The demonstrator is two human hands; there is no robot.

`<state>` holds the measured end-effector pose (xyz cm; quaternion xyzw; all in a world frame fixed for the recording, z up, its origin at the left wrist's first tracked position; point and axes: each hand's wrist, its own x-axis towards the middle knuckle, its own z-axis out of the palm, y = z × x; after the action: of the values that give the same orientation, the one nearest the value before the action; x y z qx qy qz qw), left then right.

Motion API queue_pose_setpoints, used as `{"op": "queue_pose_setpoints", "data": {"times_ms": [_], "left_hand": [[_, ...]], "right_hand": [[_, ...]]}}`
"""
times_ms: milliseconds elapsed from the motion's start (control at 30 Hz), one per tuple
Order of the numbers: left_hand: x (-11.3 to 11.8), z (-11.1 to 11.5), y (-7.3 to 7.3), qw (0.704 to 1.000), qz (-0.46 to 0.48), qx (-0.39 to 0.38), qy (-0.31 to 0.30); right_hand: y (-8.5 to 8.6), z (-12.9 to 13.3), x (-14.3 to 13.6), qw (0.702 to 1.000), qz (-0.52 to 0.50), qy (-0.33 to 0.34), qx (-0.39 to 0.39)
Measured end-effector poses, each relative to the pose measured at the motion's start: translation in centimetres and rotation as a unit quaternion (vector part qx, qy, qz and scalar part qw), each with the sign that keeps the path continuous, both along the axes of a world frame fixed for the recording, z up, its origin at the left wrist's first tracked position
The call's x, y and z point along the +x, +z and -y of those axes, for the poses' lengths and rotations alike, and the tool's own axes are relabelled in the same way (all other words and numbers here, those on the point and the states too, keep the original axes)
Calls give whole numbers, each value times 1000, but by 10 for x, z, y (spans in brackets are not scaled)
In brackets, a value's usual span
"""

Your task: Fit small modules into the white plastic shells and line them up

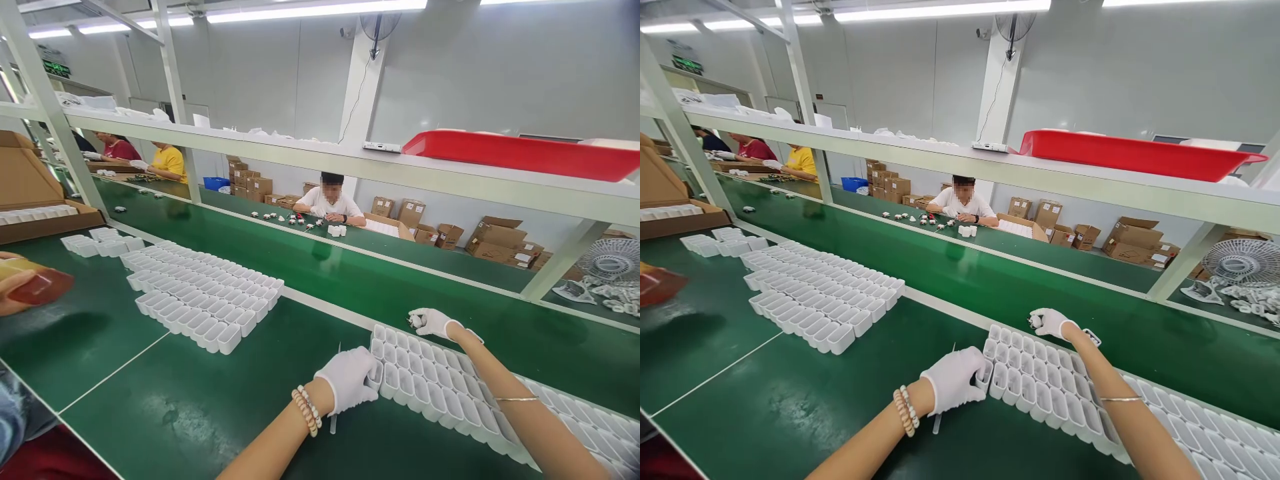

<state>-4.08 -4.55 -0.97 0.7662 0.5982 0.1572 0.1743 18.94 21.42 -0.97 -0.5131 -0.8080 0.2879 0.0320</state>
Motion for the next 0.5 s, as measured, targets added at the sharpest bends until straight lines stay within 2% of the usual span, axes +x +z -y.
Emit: {"op": "queue_pose_setpoints", "data": {"times_ms": [167,300,400,500], "left_hand": [[1,3,8,999,0,32,-4],[4,8,18,996,17,82,16],[7,15,26,989,69,117,55],[10,23,30,966,201,142,82]], "right_hand": [[9,9,7,999,-51,-12,-9],[34,30,4,989,-148,-12,0],[55,63,-2,974,-224,15,15],[71,111,-10,962,-267,53,32]]}}
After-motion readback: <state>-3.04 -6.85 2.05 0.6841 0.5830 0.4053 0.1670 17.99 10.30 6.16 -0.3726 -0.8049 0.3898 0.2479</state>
